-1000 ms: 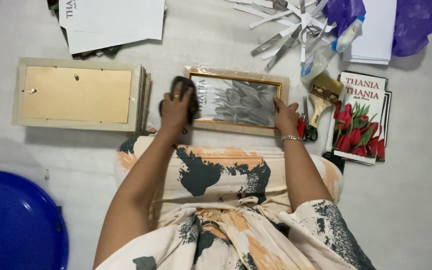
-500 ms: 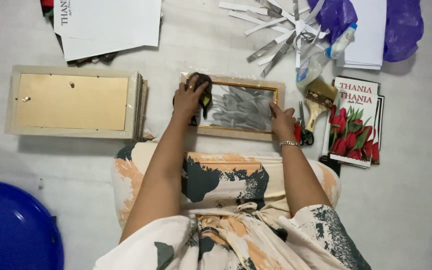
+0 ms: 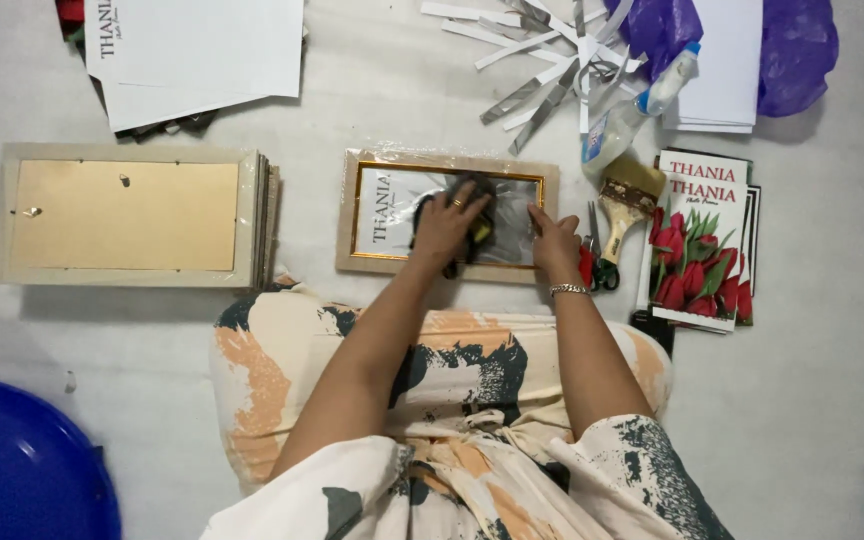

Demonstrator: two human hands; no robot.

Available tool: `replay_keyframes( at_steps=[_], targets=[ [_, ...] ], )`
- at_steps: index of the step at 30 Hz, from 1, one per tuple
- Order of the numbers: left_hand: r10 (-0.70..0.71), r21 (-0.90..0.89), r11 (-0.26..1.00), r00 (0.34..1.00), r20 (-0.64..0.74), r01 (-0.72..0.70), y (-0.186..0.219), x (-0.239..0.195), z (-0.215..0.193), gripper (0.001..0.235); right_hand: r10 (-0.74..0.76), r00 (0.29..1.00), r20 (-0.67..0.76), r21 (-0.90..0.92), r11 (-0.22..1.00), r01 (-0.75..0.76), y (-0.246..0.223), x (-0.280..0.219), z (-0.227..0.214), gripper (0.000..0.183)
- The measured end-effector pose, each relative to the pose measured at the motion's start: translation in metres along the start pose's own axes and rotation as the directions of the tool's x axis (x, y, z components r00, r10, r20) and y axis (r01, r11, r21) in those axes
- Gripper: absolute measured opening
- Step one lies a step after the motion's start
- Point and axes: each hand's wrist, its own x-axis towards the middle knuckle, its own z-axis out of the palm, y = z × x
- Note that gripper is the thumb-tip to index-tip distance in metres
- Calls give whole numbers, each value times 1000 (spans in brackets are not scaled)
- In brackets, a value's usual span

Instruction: Cleaning, finishing, and wrapping picture frames in plastic film for packaging.

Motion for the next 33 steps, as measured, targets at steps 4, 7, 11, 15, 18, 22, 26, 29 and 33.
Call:
replay_keyframes(
  at_steps=[4,7,11,15,18,22,26,29,33],
  targets=[
    [-120,47,992,993,-19,121,-88,-4,-18,53,4,1000,5,16,1000,-4,-4,-2,-2,55],
    [-409,122,912,894,182,392,-126,-11,-9,56,22,1000,-1,-26,999,-22,-7,-6,-3,54],
    [-363,97,924,927,-94,371,-77,11,-32,54,12,1000,-6,-36,999,-12,-16,-12,-11,53],
    [76,-58,995,987,-143,-85,33,18,-14,45,23,1000,-5,-26,999,-23,-10,-5,-7,50],
    [105,-90,990,994,-18,-106,60,17,20,38,40,999,2,-2,999,-40,-2,4,-1,47],
    [145,-83,987,988,60,-140,20,43,28,42,52,999,-2,-6,999,-52,-5,0,1,47],
    [-65,42,997,997,46,63,-16,64,24,49,35,999,16,-39,999,-35,-3,4,1,50],
    [-157,69,984,981,-116,166,-23,60,21,49,32,999,11,-39,999,-32,-5,1,-3,49],
    [122,-41,991,986,-114,-127,22,26,7,57,24,1000,-1,-21,999,-24,-3,6,-1,46]
  ],
)
